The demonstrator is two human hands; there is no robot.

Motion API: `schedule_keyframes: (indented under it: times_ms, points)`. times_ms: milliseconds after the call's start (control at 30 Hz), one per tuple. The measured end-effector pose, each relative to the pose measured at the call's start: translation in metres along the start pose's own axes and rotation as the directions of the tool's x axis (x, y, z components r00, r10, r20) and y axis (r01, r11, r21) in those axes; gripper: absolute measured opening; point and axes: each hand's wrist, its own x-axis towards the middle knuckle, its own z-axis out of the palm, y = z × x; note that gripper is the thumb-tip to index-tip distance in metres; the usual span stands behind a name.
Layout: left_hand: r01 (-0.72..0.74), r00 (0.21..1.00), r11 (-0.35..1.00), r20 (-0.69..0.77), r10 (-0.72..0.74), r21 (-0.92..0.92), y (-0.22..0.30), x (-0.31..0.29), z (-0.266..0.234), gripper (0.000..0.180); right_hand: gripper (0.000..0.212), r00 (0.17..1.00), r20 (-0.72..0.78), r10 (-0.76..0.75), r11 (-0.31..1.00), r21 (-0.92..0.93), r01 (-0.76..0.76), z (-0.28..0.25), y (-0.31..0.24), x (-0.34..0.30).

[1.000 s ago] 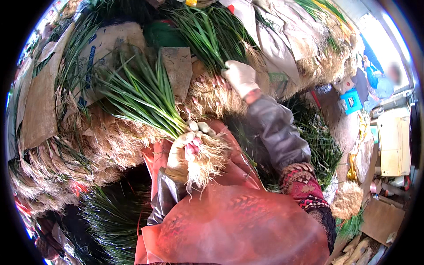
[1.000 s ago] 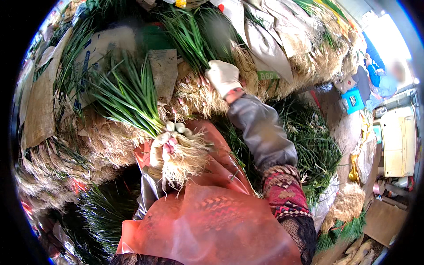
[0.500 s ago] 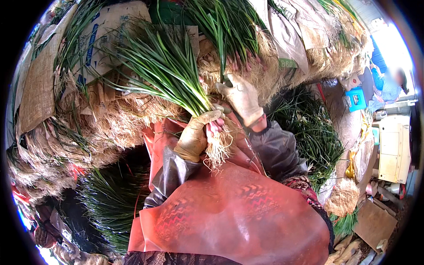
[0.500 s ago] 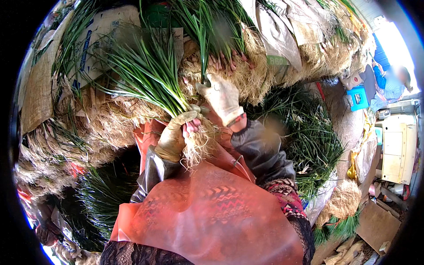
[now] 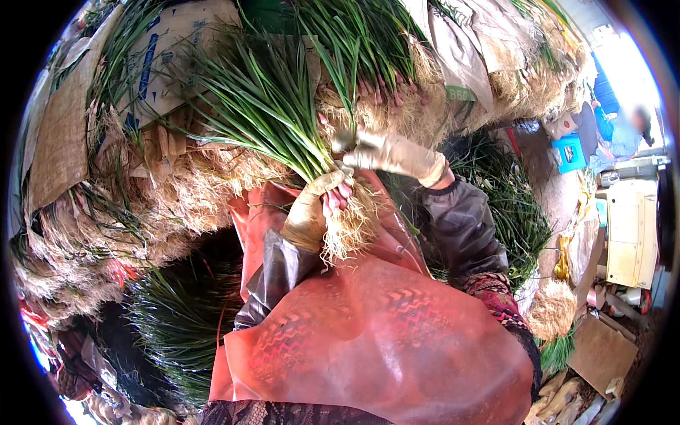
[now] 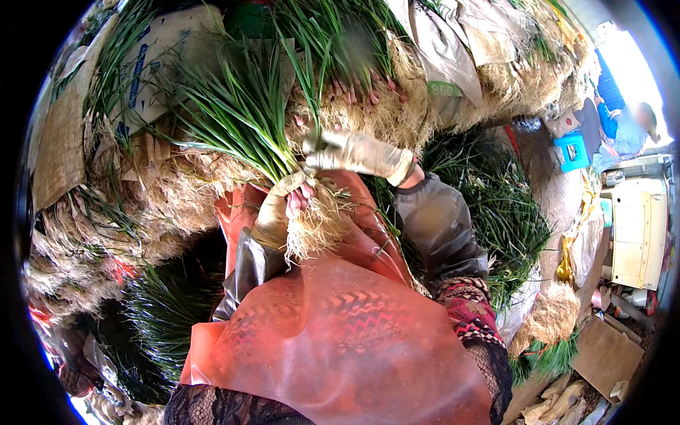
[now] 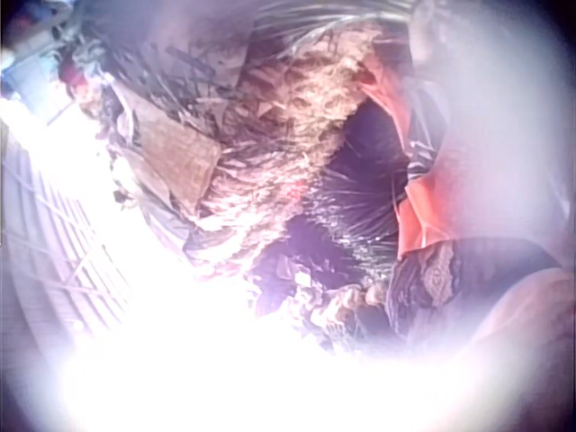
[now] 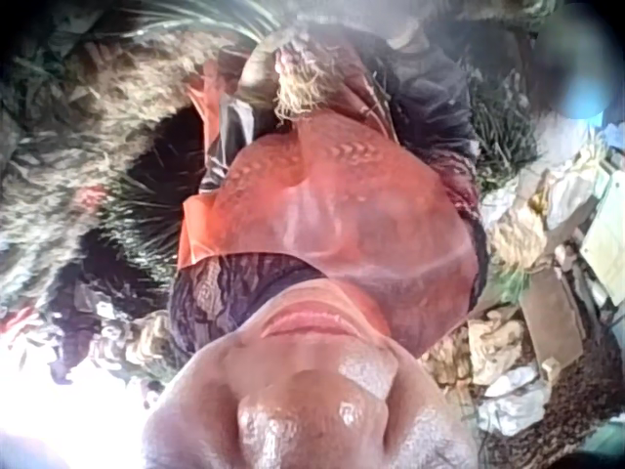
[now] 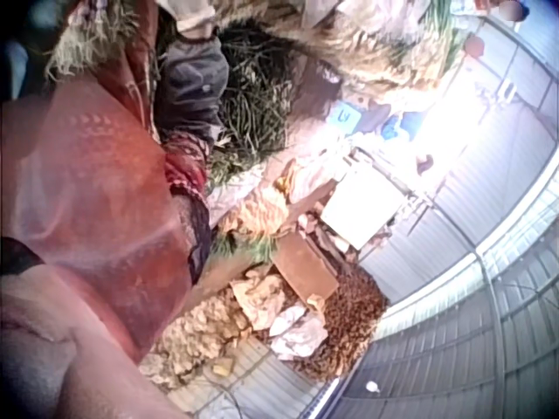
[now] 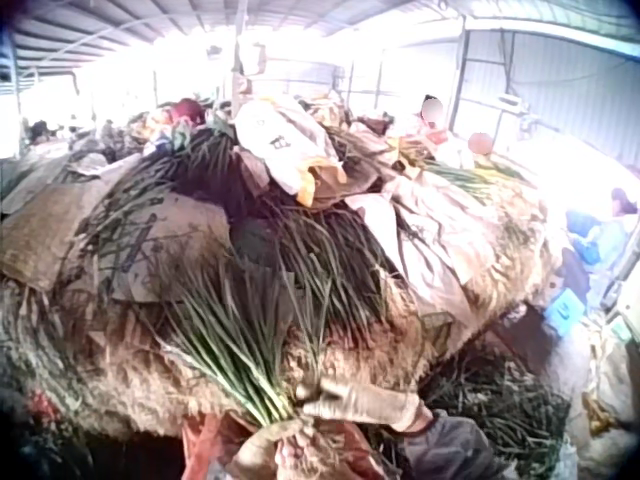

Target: The person cleans bunches of scallions by removing outer leaves and dirt by hand, then gathers them and ties the bunch using a red plastic strip.

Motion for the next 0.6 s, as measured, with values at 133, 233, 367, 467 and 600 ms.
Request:
schedule_keyframes:
  times_ms: [133,233,367,467,600]
  points:
    - [0.028,0.998,1.0,0.06,-0.027,-0.002,0.001,0.0,-0.001,0.025,0.022,0.997,0.052,-0.055,0.946,-0.318,0.068,0.006,0.0,-0.018]
    - [0.041,0.989,0.999,0.142,-0.036,-0.031,0.004,-0.004,0.0,0.019,0.02,0.979,-0.181,-0.097,0.788,-0.615,-0.036,0.006,-0.01,-0.021]
    - [-0.439,0.765,0.8,0.298,0.571,-0.408,0.013,-0.018,0.029,0.017,0.034,0.79,-0.607,-0.084,0.65,-0.635,-0.418,-0.026,0.032,0.005]
    - [-0.336,0.882,0.857,0.19,0.431,-0.39,0.024,-0.029,0.016,0.026,0.036,0.735,-0.641,0.22,0.472,-0.59,-0.655,-0.034,0.033,0.048]
    - [-0.237,0.967,0.949,0.041,0.251,-0.21,0.023,-0.02,-0.013,0.034,0.03,0.703,-0.47,0.534,0.64,-0.317,-0.699,-0.055,0.036,0.056]
